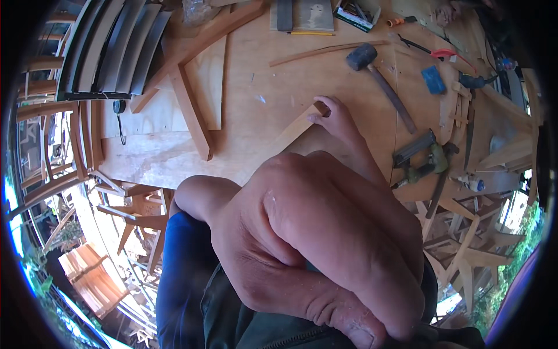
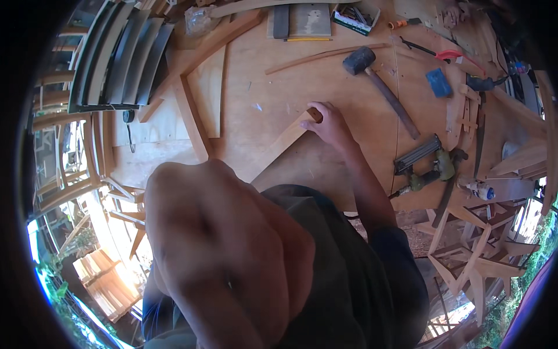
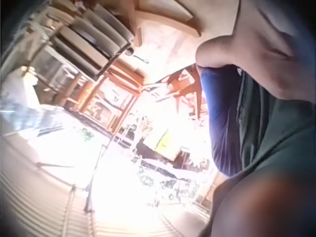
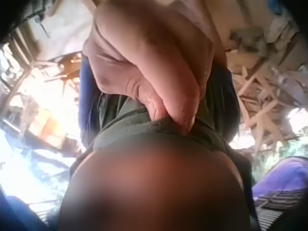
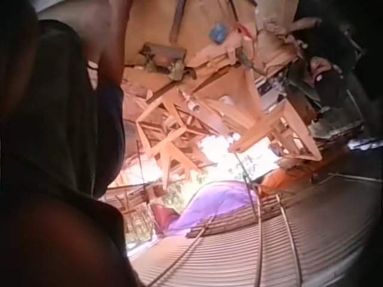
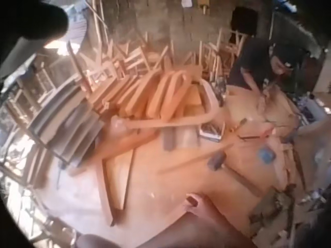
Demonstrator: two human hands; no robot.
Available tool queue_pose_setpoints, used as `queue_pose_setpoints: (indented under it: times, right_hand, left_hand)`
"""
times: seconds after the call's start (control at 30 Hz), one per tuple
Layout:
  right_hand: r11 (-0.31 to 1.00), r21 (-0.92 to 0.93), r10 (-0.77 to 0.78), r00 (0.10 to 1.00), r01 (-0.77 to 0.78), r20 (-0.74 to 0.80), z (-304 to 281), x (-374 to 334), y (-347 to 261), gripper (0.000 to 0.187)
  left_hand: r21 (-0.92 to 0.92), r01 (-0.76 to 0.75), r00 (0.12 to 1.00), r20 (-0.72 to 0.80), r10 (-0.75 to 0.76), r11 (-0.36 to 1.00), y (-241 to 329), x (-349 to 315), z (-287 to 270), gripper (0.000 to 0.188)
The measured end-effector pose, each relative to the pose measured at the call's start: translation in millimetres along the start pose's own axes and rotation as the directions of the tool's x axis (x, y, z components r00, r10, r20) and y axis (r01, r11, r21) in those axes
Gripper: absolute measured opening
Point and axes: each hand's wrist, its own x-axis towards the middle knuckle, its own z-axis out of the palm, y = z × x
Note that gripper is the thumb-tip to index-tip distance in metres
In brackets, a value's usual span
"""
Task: Applying wood glue and using a nail gun to join curved wooden components for a furniture frame.
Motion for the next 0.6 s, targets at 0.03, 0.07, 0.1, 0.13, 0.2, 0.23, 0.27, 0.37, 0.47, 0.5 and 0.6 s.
queue_pose_setpoints:
  times: [0.03, 0.07, 0.1, 0.13, 0.2, 0.23, 0.27, 0.37, 0.47, 0.5, 0.6]
  right_hand:
    - [1.0, 0.006, 0.002, 1.0, -0.002, 0.006, 4, 3, -5, 0.059]
    - [0.994, 0.097, 0.048, 0.999, -0.05, 0.022, 11, 8, -4, 0.057]
    - [0.977, 0.188, 0.092, 0.994, -0.102, 0.062, 14, 7, -14, 0.054]
    - [0.954, 0.285, 0.09, 0.995, -0.096, 0.035, 28, 17, -1, 0.052]
    - [0.907, 0.361, 0.225, 0.974, -0.216, 0.017, 18, 19, 3, 0.048]
    - [0.872, 0.475, 0.164, 0.985, -0.121, -0.05, 27, 26, 26, 0.052]
    - [0.804, 0.595, 0.103, 0.989, -0.021, -0.104, 38, 14, 31, 0.056]
    - [0.62, 0.783, 0.083, 0.99, 0.035, -0.111, 26, 22, 32, 0.076]
    - [0.819, 0.564, 0.051, 0.993, -0.105, 0.111, 5, 31, 12, 0.079]
    - [0.884, 0.461, 0.032, 0.994, -0.078, 0.106, 7, 26, 30, 0.076]
    - [0.97, 0.243, 0.012, 0.998, -0.025, 0.055, -5, 20, 32, 0.069]
  left_hand:
    - [0.005, 0.009, 1.0, -0.024, -0.009, 1.0, 3, 0, -3, 0.047]
    - [0.012, 0.02, 0.999, -0.049, -0.019, 1.0, 7, 2, -8, 0.046]
    - [0.024, 0.031, 0.995, -0.093, -0.028, 0.999, 8, 0, -8, 0.045]
    - [0.039, 0.042, 0.99, -0.138, -0.036, 0.998, 10, 1, -11, 0.044]
    - [0.01, 0.064, 0.984, -0.17, -0.062, 0.998, -1, 12, -27, 0.043]
    - [-0.002, 0.075, 0.981, -0.181, -0.074, 0.997, -6, 13, -29, 0.042]
    - [0.006, 0.101, 0.972, -0.213, -0.098, 0.995, -2, 17, -17, 0.042]
    - [0.04, 0.105, 0.981, -0.167, -0.097, 0.994, -14, 22, -28, 0.04]
    - [0.17, 0.081, 0.99, -0.124, -0.06, 0.982, 2, 21, -18, 0.039]
    - [0.157, 0.093, 0.991, -0.11, -0.076, 0.983, -4, 19, -24, 0.038]
    - [0.338, 0.243, 0.944, -0.299, -0.141, 0.909, -22, -18, -59, 0.059]
